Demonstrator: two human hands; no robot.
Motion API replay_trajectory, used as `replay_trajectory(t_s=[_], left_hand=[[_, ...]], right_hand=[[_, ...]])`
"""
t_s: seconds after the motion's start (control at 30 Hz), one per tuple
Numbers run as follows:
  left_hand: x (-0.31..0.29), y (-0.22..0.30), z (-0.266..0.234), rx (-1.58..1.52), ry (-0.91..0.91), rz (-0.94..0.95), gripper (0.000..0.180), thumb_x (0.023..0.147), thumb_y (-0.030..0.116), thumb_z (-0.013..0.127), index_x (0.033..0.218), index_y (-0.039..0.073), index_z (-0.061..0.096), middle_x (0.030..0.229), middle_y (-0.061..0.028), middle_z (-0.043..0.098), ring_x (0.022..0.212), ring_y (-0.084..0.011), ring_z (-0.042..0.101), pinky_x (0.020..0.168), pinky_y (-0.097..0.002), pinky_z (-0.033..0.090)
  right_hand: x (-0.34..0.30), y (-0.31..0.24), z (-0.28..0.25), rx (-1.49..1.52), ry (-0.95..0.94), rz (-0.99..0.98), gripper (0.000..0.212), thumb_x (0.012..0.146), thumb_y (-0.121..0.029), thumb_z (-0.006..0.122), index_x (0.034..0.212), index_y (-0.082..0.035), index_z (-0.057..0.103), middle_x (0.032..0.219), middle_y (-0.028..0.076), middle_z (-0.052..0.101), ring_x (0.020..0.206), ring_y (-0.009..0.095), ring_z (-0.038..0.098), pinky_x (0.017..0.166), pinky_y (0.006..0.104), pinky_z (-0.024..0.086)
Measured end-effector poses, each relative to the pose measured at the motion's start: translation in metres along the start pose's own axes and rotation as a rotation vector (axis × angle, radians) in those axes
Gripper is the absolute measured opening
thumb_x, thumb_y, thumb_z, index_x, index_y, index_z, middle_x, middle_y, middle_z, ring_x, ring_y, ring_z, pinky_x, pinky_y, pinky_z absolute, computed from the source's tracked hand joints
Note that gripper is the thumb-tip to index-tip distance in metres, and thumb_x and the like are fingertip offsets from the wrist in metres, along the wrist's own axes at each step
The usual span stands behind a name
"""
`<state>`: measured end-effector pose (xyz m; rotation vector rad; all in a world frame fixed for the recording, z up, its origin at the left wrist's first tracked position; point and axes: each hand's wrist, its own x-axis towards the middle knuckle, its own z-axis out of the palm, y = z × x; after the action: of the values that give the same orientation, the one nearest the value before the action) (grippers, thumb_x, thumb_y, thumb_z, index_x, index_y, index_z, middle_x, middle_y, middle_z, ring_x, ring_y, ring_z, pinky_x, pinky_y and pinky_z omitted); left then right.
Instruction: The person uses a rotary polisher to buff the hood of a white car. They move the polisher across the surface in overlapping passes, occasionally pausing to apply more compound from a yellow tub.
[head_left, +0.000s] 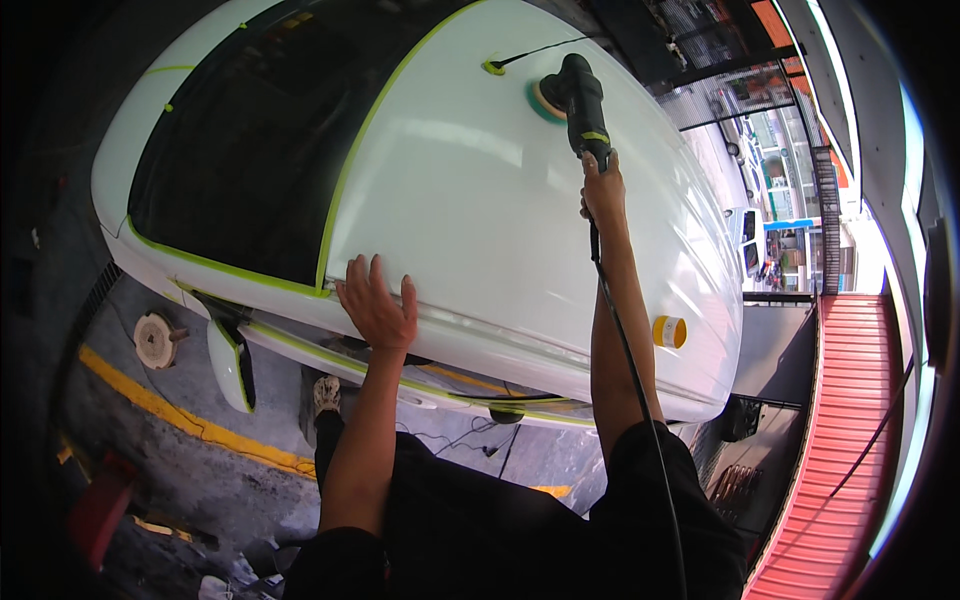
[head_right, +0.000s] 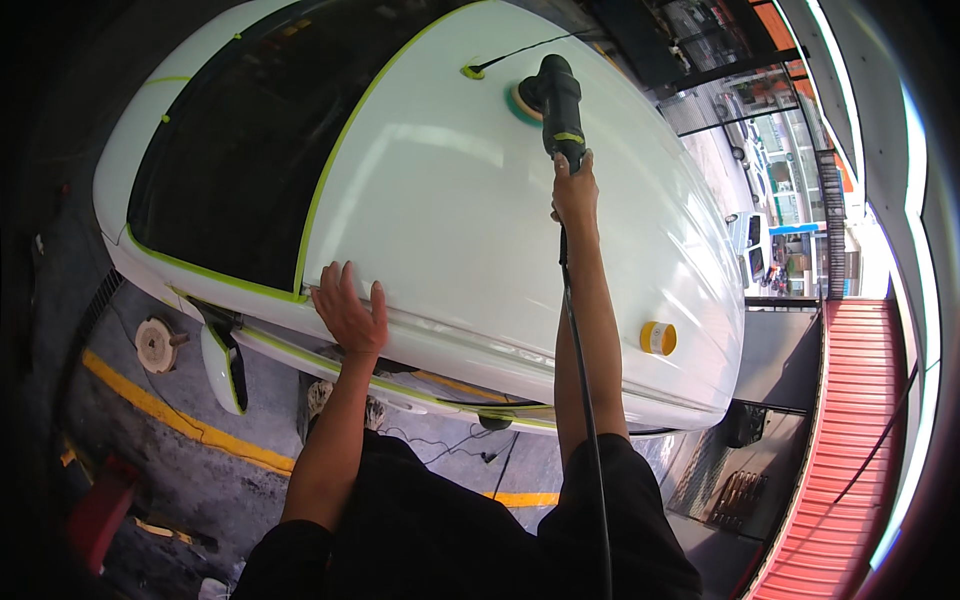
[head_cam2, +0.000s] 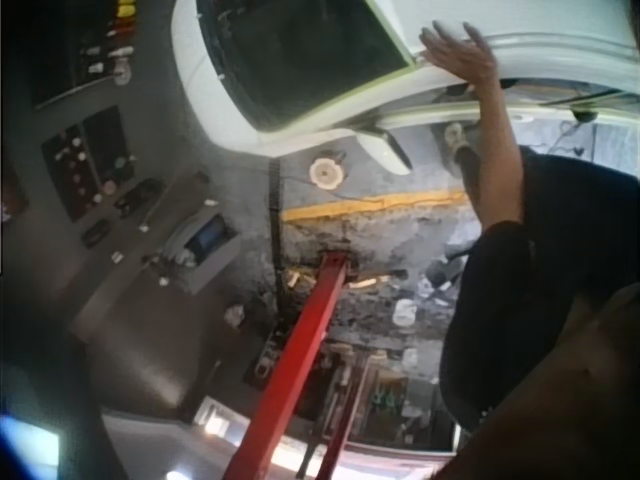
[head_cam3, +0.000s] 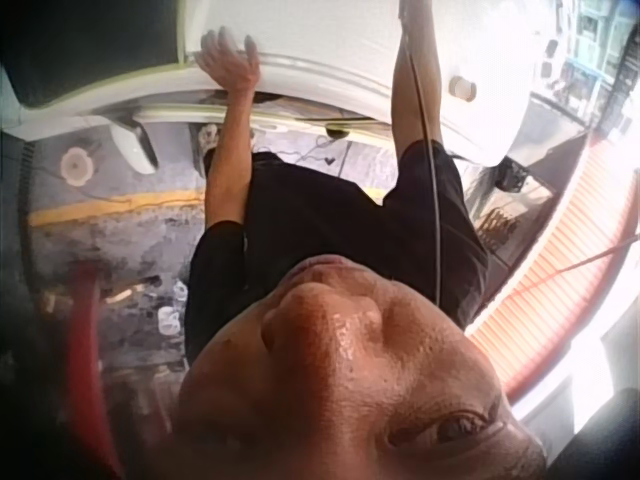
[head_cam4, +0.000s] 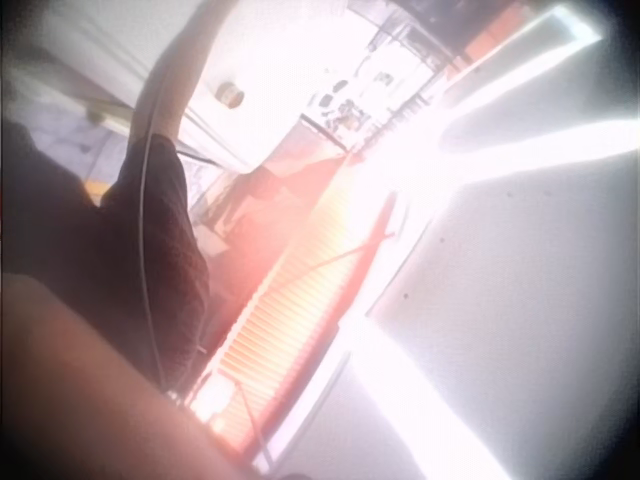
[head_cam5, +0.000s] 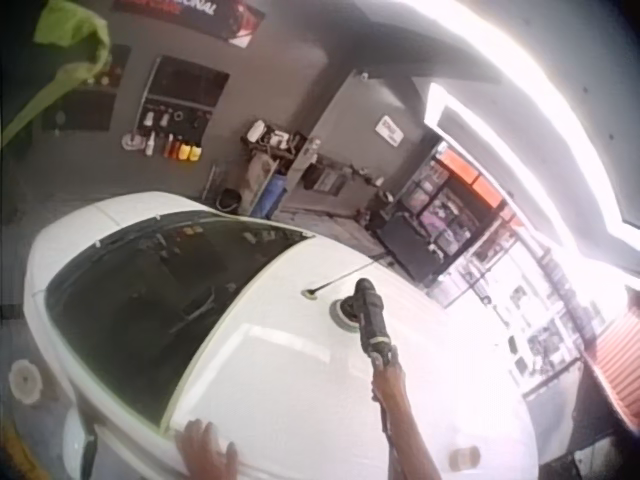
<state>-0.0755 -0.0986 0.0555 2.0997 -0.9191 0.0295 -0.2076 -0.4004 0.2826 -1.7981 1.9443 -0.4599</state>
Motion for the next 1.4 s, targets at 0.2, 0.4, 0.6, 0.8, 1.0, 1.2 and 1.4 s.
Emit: replay_trajectory(t_s=[0.2, 0.4, 0.6, 0.8, 1.0, 1.2, 1.4], left_hand=[[0.002, 0.001, 0.0, 0.004, 0.002, 0.001, 0.062, 0.103, 0.043, 0.061, 0.148, 0.002, 0.053, 0.153, -0.0259, 0.049, 0.146, -0.0451, 0.046, 0.123, -0.067, 0.027], [0.0, 0.001, 0.004, -0.016, 0.024, 0.017, 0.062, 0.101, 0.041, 0.064, 0.148, 0.002, 0.053, 0.153, -0.0257, 0.05, 0.146, -0.045, 0.046, 0.123, -0.067, 0.027], [0.002, -0.002, 0.0, -0.022, 0.021, 0.005, 0.06, 0.103, 0.041, 0.062, 0.15, 0.004, 0.052, 0.154, -0.0231, 0.05, 0.149, -0.0419, 0.043, 0.125, -0.0658, 0.025], [0.0, 0.003, 0.0, 0.017, 0.003, -0.018, 0.061, 0.102, 0.042, 0.062, 0.15, 0.004, 0.053, 0.153, -0.0225, 0.051, 0.148, -0.041, 0.044, 0.126, -0.0644, 0.025], [-0.001, 0.002, 0.002, -0.007, 0.015, -0.007, 0.062, 0.101, 0.04, 0.064, 0.148, 0.002, 0.053, 0.152, -0.0262, 0.051, 0.147, -0.0445, 0.046, 0.124, -0.0668, 0.026], [-0.002, 0.005, 0.001, 0.026, 0.037, 0.025, 0.059, 0.103, 0.039, 0.063, 0.148, 0.003, 0.053, 0.152, -0.0219, 0.052, 0.147, -0.0406, 0.046, 0.126, -0.0649, 0.025], [0.0, -0.002, 0.004, 0.093, 0.038, 0.03, 0.058, 0.103, 0.039, 0.063, 0.149, 0.004, 0.053, 0.151, -0.02, 0.054, 0.147, -0.0387, 0.046, 0.125, -0.0641, 0.026]], right_hand=[[-0.013, 0.003, 0.005, -0.058, -0.02, -0.062, 0.08, 0.108, -0.046, 0.059, 0.171, -0.011, 0.025, 0.074, 0.008, 0.06, 0.054, 0.017, 0.057, 0.044, 0.0342, 0.049], [-0.022, 0.001, 0.005, -0.067, -0.017, -0.016, 0.078, 0.11, -0.047, 0.056, 0.171, -0.009, 0.025, 0.092, 0.017, 0.072, 0.064, 0.024, 0.068, 0.048, 0.039, 0.058], [-0.045, 0.018, -0.01, -0.127, -0.083, -0.065, 0.08, 0.11, -0.048, 0.055, 0.171, -0.009, 0.023, 0.088, 0.016, 0.072, 0.061, 0.024, 0.067, 0.047, 0.0389, 0.056], [-0.08, 0.025, 0.0, -0.085, -0.015, 0.028, 0.079, 0.111, -0.048, 0.053, 0.171, -0.007, 0.021, 0.091, 0.02, 0.073, 0.062, 0.027, 0.069, 0.049, 0.0391, 0.057], [-0.109, 0.025, 0.008, -0.035, 0.022, 0.104, 0.077, 0.112, -0.045, 0.052, 0.17, -0.006, 0.019, 0.1, 0.026, 0.075, 0.067, 0.034, 0.073, 0.053, 0.0435, 0.058], [-0.117, 0.037, 0.011, -0.123, -0.049, 0.023, 0.076, 0.112, -0.048, 0.051, 0.17, -0.01, 0.021, 0.112, 0.033, 0.075, 0.099, 0.048, 0.076, 0.084, 0.0554, 0.059], [-0.119, 0.052, -0.01, -0.13, -0.084, -0.017, 0.074, 0.11, -0.049, 0.053, 0.167, -0.008, 0.03, 0.114, 0.032, 0.075, 0.1, 0.05, 0.074, 0.087, 0.056, 0.058]])
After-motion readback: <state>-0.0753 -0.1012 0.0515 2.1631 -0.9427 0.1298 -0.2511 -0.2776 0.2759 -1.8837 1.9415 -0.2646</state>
